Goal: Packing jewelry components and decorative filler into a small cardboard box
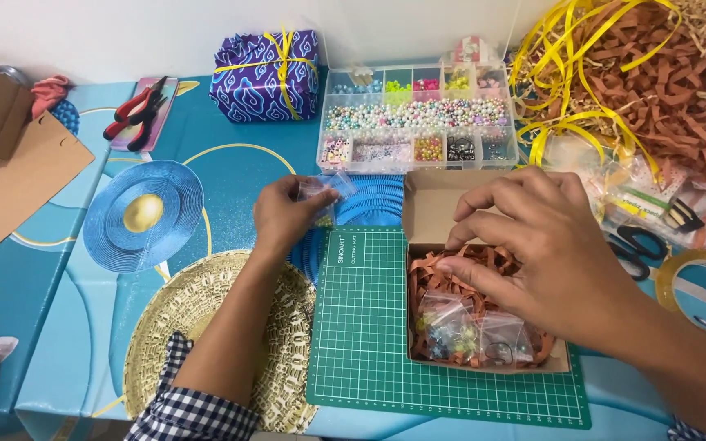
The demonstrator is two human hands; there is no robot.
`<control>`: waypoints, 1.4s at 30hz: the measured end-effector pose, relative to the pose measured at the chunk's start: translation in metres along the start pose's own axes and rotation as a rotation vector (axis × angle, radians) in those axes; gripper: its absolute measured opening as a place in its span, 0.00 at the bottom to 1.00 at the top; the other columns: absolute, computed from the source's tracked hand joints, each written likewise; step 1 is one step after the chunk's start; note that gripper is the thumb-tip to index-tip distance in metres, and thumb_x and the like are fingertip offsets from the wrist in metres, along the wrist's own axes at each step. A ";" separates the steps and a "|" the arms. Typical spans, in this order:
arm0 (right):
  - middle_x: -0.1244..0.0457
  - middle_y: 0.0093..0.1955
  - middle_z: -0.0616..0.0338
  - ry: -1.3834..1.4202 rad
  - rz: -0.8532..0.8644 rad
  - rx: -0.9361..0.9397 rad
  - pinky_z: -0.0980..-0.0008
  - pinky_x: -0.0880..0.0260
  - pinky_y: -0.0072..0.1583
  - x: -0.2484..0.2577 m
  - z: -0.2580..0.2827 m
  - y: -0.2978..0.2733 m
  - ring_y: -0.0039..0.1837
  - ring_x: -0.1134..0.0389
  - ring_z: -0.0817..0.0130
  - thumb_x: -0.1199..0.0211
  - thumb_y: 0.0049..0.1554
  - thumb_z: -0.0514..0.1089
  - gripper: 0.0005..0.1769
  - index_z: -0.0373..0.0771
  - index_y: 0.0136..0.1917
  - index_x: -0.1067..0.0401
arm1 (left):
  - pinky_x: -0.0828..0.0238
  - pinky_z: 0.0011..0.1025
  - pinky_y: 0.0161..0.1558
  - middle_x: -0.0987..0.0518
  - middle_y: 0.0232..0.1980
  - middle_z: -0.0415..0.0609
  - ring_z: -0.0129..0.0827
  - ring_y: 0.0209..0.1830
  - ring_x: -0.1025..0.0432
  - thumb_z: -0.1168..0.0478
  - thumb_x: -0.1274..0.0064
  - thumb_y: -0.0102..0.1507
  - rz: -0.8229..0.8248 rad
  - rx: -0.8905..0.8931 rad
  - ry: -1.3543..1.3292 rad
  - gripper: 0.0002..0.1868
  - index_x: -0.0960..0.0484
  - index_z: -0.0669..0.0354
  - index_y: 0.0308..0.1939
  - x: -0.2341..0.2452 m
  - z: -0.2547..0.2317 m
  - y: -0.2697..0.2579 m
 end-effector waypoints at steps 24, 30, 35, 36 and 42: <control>0.26 0.55 0.69 0.212 0.061 0.015 0.48 0.33 0.69 -0.016 -0.017 0.014 0.67 0.28 0.58 0.25 0.63 0.65 0.15 0.55 0.51 0.14 | 0.19 0.35 0.44 0.06 0.48 0.48 0.31 0.40 0.18 0.57 0.26 0.68 0.204 -0.121 -0.363 0.08 0.04 0.57 0.39 -0.004 -0.003 -0.022; 0.25 0.56 0.62 0.410 0.104 -0.074 0.52 0.28 0.64 -0.003 -0.013 0.021 0.61 0.24 0.58 0.26 0.66 0.58 0.14 0.49 0.56 0.16 | 0.21 0.29 0.43 0.11 0.41 0.46 0.29 0.38 0.19 0.59 0.24 0.65 0.190 -0.198 -0.734 0.12 0.03 0.63 0.48 0.003 -0.051 -0.056; 0.26 0.59 0.41 0.624 0.076 -0.113 0.49 0.20 0.62 -0.002 -0.007 0.020 0.59 0.21 0.48 0.25 0.65 0.55 0.39 0.32 0.79 0.35 | 0.21 0.20 0.29 0.15 0.28 0.42 0.21 0.24 0.23 0.60 0.21 0.63 0.178 -0.250 -0.851 0.13 0.03 0.64 0.48 -0.023 -0.098 -0.099; 0.26 0.59 0.41 0.686 0.056 -0.151 0.50 0.19 0.61 -0.007 -0.010 0.019 0.58 0.21 0.48 0.26 0.67 0.52 0.37 0.32 0.79 0.37 | 0.21 0.22 0.31 0.15 0.30 0.42 0.21 0.27 0.24 0.61 0.21 0.64 0.195 -0.282 -0.855 0.12 0.03 0.63 0.48 -0.028 -0.108 -0.110; 0.26 0.48 0.51 0.714 -0.094 -0.170 0.62 0.17 0.53 -0.007 -0.038 0.019 0.48 0.18 0.60 0.28 0.70 0.40 0.16 0.33 0.67 0.27 | 0.21 0.26 0.35 0.18 0.33 0.45 0.22 0.33 0.27 0.59 0.22 0.66 0.226 -0.368 -0.809 0.13 0.01 0.63 0.50 -0.054 -0.111 -0.116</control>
Point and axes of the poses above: each hand's wrist, its own y-axis towards the middle knuckle, its own x-axis out of the back of the hand, z = x × y, the point moved 5 cm from there along y, towards the middle knuckle
